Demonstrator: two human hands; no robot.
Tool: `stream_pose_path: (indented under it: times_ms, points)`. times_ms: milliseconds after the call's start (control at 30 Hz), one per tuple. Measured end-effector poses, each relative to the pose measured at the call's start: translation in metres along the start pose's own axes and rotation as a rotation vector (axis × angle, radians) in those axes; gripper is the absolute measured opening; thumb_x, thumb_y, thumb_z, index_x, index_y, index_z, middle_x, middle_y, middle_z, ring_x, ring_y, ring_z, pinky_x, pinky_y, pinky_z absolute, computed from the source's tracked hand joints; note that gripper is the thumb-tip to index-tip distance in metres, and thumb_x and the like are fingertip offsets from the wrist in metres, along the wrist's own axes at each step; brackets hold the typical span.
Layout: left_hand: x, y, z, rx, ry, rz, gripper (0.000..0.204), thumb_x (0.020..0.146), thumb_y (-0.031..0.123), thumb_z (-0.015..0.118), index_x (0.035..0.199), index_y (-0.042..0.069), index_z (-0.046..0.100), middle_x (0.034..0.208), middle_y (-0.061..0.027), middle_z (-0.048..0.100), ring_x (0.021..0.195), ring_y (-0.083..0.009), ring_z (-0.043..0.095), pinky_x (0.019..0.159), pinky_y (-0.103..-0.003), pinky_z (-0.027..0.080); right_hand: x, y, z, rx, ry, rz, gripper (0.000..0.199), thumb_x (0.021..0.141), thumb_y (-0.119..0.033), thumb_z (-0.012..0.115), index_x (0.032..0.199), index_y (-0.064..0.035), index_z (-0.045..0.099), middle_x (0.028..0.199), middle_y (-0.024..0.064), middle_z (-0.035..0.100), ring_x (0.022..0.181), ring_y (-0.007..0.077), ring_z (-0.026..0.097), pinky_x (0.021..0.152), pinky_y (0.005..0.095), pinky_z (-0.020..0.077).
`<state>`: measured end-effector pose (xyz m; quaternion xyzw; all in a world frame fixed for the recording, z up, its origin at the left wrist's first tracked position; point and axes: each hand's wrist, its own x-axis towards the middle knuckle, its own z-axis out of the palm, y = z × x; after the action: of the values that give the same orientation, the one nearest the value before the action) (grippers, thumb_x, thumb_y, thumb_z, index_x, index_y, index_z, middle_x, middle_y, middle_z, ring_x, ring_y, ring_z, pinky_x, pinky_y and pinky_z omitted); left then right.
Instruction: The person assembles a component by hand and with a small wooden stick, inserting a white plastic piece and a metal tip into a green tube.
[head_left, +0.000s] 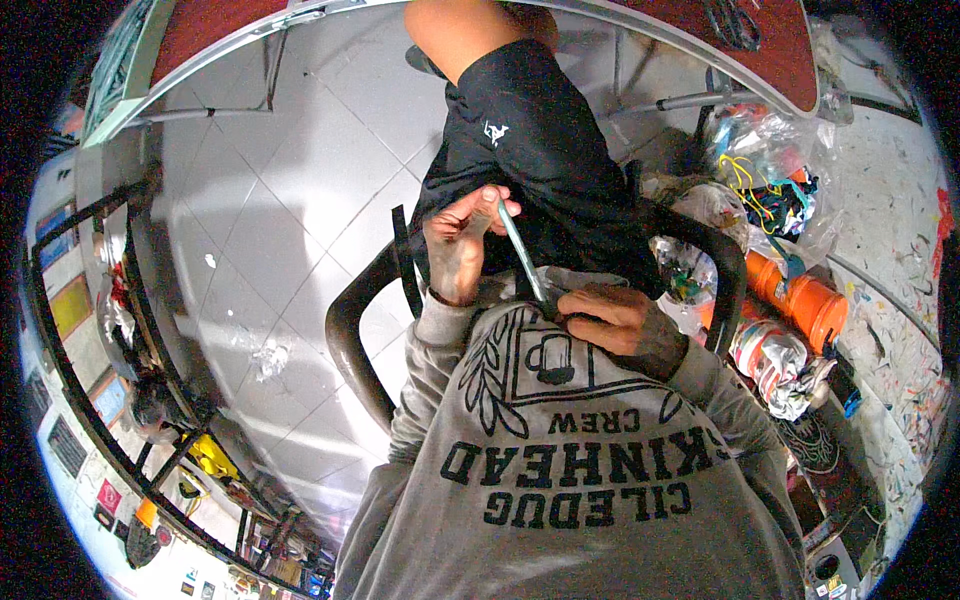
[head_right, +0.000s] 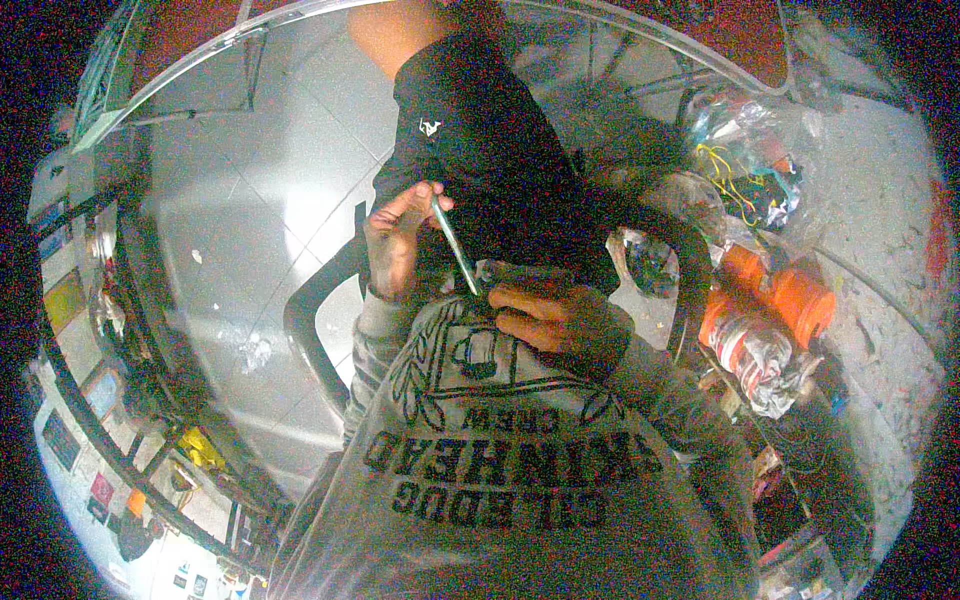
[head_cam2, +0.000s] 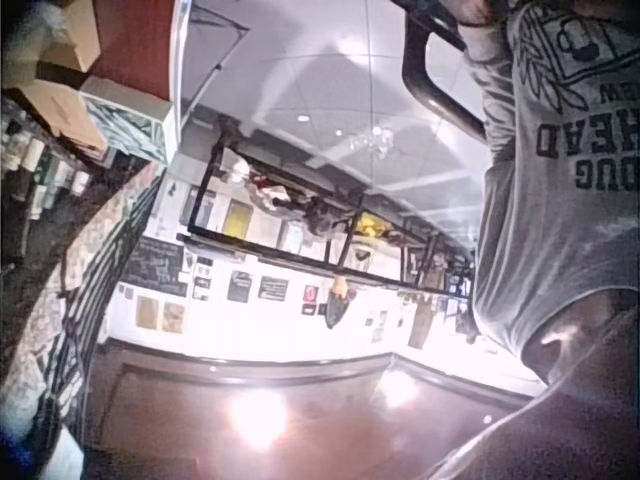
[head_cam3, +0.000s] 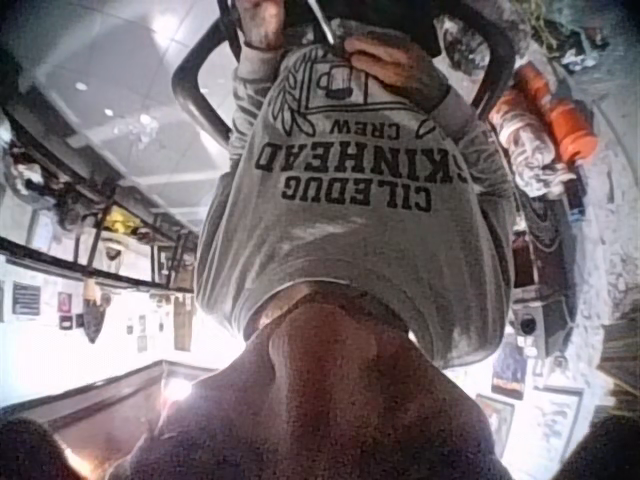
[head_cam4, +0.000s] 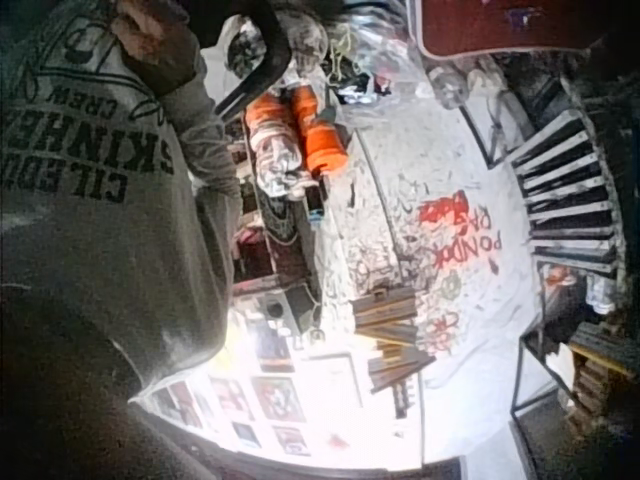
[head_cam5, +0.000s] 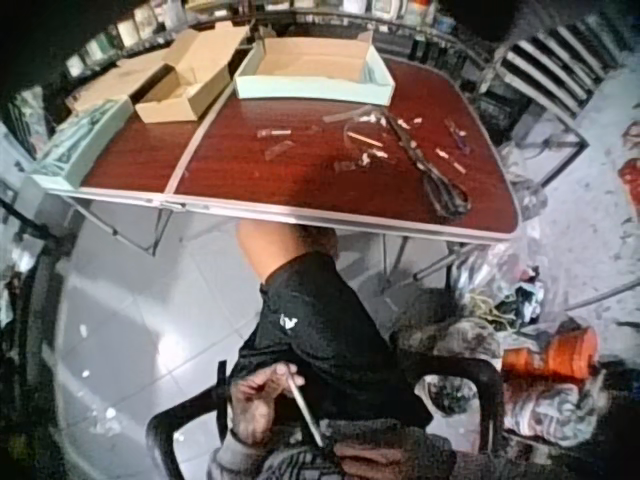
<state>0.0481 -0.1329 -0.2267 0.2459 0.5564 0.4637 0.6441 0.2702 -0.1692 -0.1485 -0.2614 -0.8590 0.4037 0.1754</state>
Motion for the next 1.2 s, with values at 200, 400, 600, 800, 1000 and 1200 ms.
stream_pose_path:
  times_ms: [200, 400, 600, 800, 1000, 1200]
  points:
    - [0.01, 0.002, -0.005, -0.049, 0.042, 0.078, 0.032, 0.093, 0.028, 0.066, 0.101, -0.004, 0.069, 0.082, -0.0098, 0.071, 0.067, -0.0107, 0.059, 0.065, -0.025, 0.049, -0.008, -0.005, 0.001, -0.01, -0.008, 0.009, 0.019, 0.078, -0.008, 0.063, 0.096, -0.0006, 0.064, 0.116, 0.0157, 0.061, 0.108, 0.0338, 0.062, 0.093, 0.0408, 0.0513]
    - [0.017, 0.008, -0.012, -0.086, 0.158, 0.121, 0.031, 0.093, 0.025, 0.066, 0.099, -0.005, 0.069, 0.081, -0.0113, 0.071, 0.065, -0.0115, 0.058, 0.064, -0.025, 0.048, -0.001, 0.0, -0.001, 0.027, 0.041, -0.044, 0.015, 0.078, -0.005, 0.063, 0.092, 0.0006, 0.06, 0.11, 0.0149, 0.061, 0.099, 0.0331, 0.063, 0.086, 0.041, 0.0521]
    - [0.021, 0.014, -0.018, -0.067, 0.121, 0.175, 0.034, 0.093, 0.028, 0.065, 0.098, -0.006, 0.07, 0.08, -0.0098, 0.069, 0.067, -0.011, 0.055, 0.068, -0.025, 0.046, -0.008, 0.006, 0.008, 0.064, 0.03, 0.008, 0.02, 0.083, -0.005, 0.064, 0.102, 0.0005, 0.06, 0.118, 0.016, 0.06, 0.11, 0.0347, 0.06, 0.093, 0.0425, 0.0512]
    - [0.025, 0.008, -0.018, -0.018, 0.167, 0.14, 0.036, 0.093, 0.03, 0.066, 0.098, -0.006, 0.069, 0.08, -0.0098, 0.069, 0.067, -0.0112, 0.054, 0.067, -0.025, 0.045, -0.014, 0.008, 0.01, 0.083, 0.015, 0.035, 0.02, 0.086, -0.004, 0.062, 0.104, 0.0021, 0.058, 0.121, 0.0161, 0.059, 0.111, 0.0342, 0.06, 0.095, 0.043, 0.0502]
    - [0.031, 0.003, -0.016, -0.056, 0.182, 0.146, 0.037, 0.093, 0.03, 0.066, 0.099, -0.006, 0.069, 0.082, -0.0098, 0.07, 0.067, -0.0116, 0.055, 0.068, -0.026, 0.046, -0.013, 0.013, 0.008, 0.272, -0.036, 0.175, 0.019, 0.088, -0.005, 0.061, 0.105, 0.0042, 0.059, 0.118, 0.0149, 0.06, 0.11, 0.0322, 0.06, 0.096, 0.0401, 0.0485]
    - [0.044, 0.003, -0.034, -0.267, 0.309, 0.148, 0.032, 0.094, 0.027, 0.065, 0.105, -0.003, 0.068, 0.088, -0.0093, 0.071, 0.074, -0.0119, 0.059, 0.072, -0.026, 0.048, -0.021, 0.032, 0.009, 0.279, -0.113, 0.11, 0.014, 0.086, -0.004, 0.063, 0.099, 0.0017, 0.061, 0.118, 0.0154, 0.061, 0.106, 0.031, 0.061, 0.091, 0.037, 0.05]
